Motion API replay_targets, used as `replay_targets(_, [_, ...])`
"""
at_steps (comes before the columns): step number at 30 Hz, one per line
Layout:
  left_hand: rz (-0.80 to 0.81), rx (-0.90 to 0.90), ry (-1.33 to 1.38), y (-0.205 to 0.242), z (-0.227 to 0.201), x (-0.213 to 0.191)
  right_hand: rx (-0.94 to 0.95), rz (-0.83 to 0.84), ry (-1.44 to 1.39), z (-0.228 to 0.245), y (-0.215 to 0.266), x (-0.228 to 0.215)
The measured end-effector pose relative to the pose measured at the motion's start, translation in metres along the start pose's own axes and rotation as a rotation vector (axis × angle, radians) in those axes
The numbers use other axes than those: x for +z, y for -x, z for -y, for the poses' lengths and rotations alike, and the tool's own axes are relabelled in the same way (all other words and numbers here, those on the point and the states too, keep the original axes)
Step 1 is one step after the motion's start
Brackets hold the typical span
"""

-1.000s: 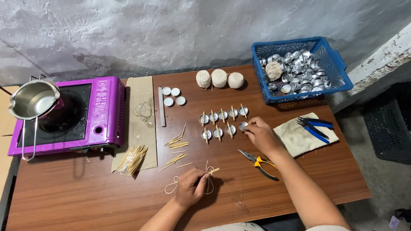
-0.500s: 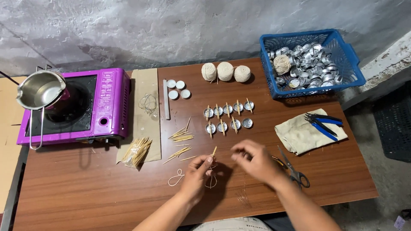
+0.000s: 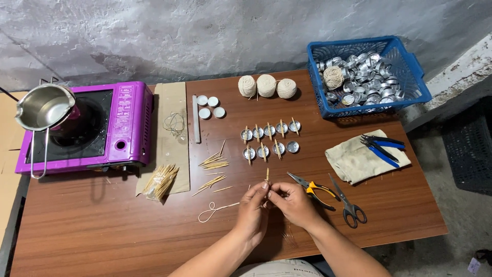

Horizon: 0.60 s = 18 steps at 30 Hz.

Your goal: Assembling candle wick holders by tying string to toothpicks and cutting the ends.

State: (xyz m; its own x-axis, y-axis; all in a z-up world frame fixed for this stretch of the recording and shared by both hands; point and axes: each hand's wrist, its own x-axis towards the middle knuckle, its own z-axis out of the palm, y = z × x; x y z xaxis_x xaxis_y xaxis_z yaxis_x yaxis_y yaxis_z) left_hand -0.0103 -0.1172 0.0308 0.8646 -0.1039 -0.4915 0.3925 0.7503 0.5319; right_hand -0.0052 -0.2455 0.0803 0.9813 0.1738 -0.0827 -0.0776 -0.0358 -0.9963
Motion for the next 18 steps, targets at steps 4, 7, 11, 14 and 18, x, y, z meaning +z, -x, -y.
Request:
replay_targets(4, [-0.007,-0.117,-0.073,0.009,-0.015,0.006,0.133,0.014,-0.121,0.006,-0.015,-0.025])
replay_targets(7, [0.036,-0.152,-0.135,0.006,-0.018,-0.014,0.425,-0.116,0.29,0.031,-0.035,-0.058])
replay_targets(11, [0.114,0.116,-0.533,0.008,-0.037,-0.034,0.516,-0.144,0.419,0.017,-0.062,-0.09])
replay_targets(14, [0.22,0.4,-0.758,0.005,-0.049,-0.042,0.515,-0.138,0.45,0.002,-0.075,-0.095])
replay_targets(18, [0.281,0.589,-0.856,0.007,-0.053,-0.045,0.563,-0.128,0.475,0.006,-0.082,-0.092])
